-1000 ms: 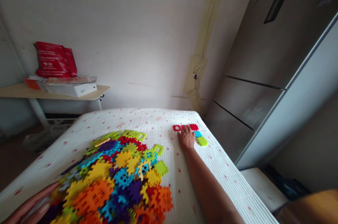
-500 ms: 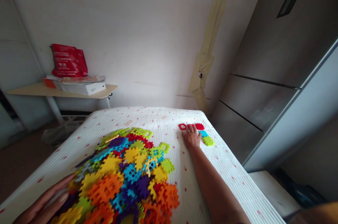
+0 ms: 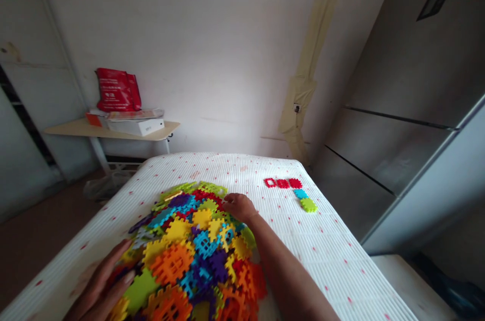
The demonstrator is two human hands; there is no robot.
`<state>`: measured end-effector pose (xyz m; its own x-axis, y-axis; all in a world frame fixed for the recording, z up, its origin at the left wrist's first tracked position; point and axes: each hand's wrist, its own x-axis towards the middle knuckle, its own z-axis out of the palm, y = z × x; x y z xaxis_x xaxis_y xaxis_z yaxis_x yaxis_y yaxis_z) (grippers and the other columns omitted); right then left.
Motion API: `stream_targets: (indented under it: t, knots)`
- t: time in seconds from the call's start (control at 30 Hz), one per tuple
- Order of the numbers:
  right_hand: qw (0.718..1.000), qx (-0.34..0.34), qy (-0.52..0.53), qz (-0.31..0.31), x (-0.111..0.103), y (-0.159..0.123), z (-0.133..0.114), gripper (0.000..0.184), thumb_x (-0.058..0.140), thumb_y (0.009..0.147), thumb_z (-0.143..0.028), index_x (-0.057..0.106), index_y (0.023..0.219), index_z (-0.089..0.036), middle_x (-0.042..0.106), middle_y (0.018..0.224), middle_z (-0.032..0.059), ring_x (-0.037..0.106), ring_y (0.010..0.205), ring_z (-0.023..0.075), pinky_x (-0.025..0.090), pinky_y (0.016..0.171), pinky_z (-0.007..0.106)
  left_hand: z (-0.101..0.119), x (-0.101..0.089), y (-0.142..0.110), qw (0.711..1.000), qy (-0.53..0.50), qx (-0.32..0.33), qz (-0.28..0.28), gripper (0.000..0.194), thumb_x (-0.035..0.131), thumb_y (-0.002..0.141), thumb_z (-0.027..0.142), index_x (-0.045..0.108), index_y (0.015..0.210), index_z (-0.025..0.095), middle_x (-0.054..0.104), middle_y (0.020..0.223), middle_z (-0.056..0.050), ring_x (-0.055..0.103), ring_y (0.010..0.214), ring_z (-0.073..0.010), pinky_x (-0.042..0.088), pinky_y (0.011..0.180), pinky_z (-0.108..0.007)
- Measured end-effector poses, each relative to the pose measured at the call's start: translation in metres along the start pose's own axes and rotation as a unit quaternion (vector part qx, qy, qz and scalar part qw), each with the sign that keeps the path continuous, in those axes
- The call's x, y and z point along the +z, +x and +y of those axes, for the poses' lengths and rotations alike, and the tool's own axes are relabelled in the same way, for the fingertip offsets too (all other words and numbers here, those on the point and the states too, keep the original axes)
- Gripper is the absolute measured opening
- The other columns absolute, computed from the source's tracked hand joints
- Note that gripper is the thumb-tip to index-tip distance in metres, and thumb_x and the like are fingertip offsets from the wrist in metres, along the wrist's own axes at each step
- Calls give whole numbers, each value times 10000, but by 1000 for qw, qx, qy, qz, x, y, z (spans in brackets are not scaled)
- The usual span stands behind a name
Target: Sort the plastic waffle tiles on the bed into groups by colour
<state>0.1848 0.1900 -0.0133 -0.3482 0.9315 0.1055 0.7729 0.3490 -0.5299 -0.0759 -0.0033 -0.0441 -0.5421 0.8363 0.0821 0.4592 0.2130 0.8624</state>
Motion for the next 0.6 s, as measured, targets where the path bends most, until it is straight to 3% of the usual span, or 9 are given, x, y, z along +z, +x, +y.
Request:
stream_targets:
  t: [0.13,0.3,0.47,0.6]
  knots:
    - [1000,8,19,-13,0,-3,-7,200,612,732,-299,725,885,-235,712,918,28,641,864,201,448,737,272,-6,-3,2,995,-92,19,-39,460,562,697,605,516,1154,571,452,1371,250,319,1364,-206,181,1164,-404]
    - [995,30,92,6,0,-9,-4,80,648,665,-224,703,715,-193,693,845,36,617,791,181,422,685,256,-4,-27,22,986,-138,-67,-70,420,603,645,657,607,1044,525,555,1292,213,420,1306,-228,283,1118,-393]
    - [967,76,241,26,2,-7,4,65,659,630,-221,654,662,-164,620,623,-12,537,578,112,383,543,216,19,-42,45,991,-112,-64,-47,482,655,473,746,695,796,391,740,938,100,583,1105,-314,407,1013,-414]
    - [927,90,362,42,-8,-9,11,193,667,621,-341,607,622,-158,546,510,-37,451,469,84,355,485,216,49,-33,57,995,-59,-18,-73,512,634,555,708,689,870,307,753,869,28,652,910,-284,501,811,-345]
